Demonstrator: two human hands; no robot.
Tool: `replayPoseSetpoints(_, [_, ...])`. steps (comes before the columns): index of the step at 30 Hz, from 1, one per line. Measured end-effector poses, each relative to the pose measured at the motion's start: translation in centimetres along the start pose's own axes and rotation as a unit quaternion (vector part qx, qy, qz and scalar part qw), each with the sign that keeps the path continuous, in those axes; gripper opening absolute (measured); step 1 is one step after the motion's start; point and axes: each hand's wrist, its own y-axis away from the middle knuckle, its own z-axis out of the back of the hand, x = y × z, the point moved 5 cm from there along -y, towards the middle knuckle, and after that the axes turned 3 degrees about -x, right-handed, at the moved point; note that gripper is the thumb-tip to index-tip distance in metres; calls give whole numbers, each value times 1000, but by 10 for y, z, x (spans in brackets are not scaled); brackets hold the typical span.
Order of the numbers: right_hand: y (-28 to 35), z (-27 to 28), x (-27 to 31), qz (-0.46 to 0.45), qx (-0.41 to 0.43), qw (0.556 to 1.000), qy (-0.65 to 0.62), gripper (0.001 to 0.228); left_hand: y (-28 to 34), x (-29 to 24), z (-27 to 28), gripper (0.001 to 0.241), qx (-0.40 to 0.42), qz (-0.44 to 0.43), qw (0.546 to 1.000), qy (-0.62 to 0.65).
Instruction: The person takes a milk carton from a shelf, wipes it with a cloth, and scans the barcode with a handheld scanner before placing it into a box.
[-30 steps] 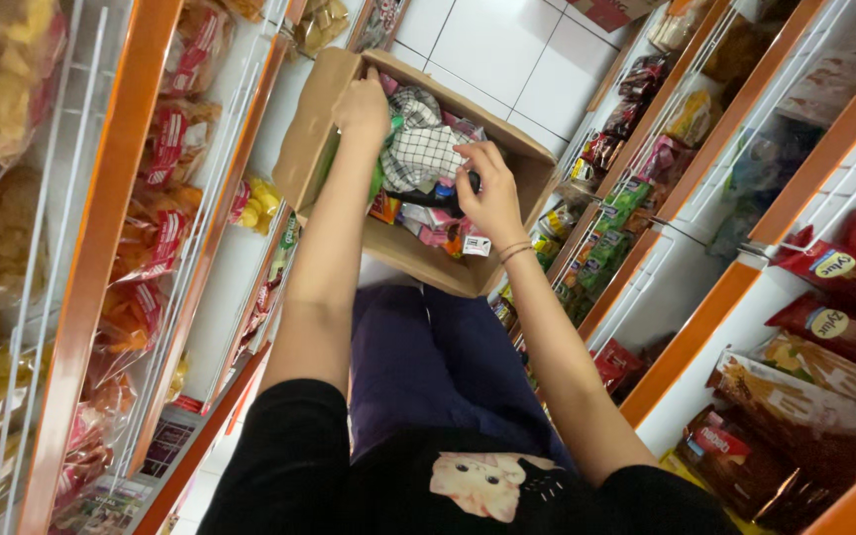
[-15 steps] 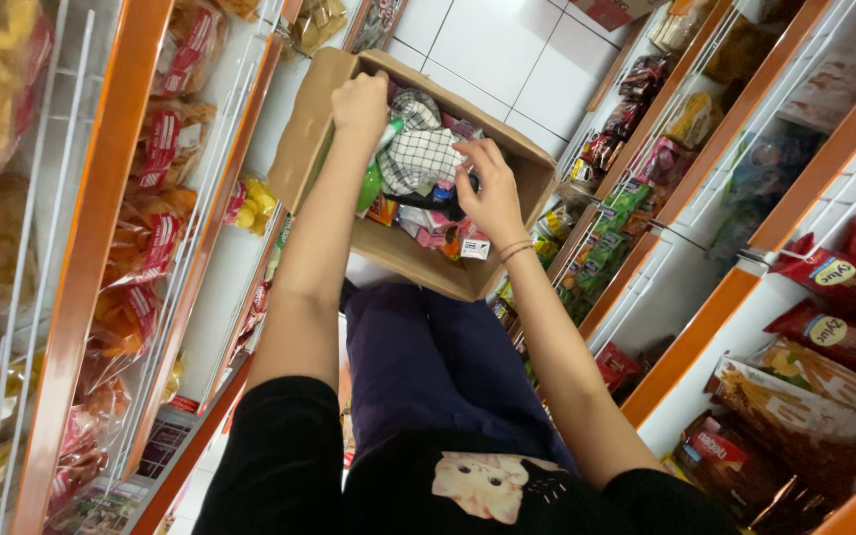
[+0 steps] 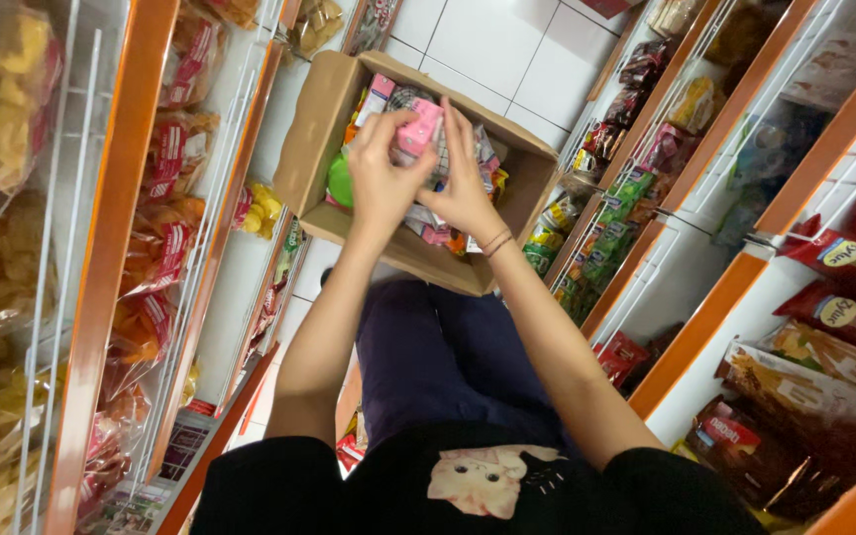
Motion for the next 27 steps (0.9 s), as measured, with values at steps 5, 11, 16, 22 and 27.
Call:
replayPoseSetpoints(5, [28,6,-61,-279,-110,903,-307,52,47,57,-46,19,40,87,981,171])
replayPoseSetpoints(11, [69,51,-92,-320,-164,870,-339,29,102,190,-143,30,316,86,944,-36])
replayPoseSetpoints(16, [87,69,-98,-354,-168,847,-359,33,101,209,-142,39,230,13,935,-270])
replayPoseSetpoints(22, [99,78,-101,-361,-163,851,-346,43,85,181,-131,78,185,-57,927,-322])
replayPoseSetpoints(27, [103,75,-98,-362,-159,839,-375,58,92,206,-150,54,187,-63,903,-382])
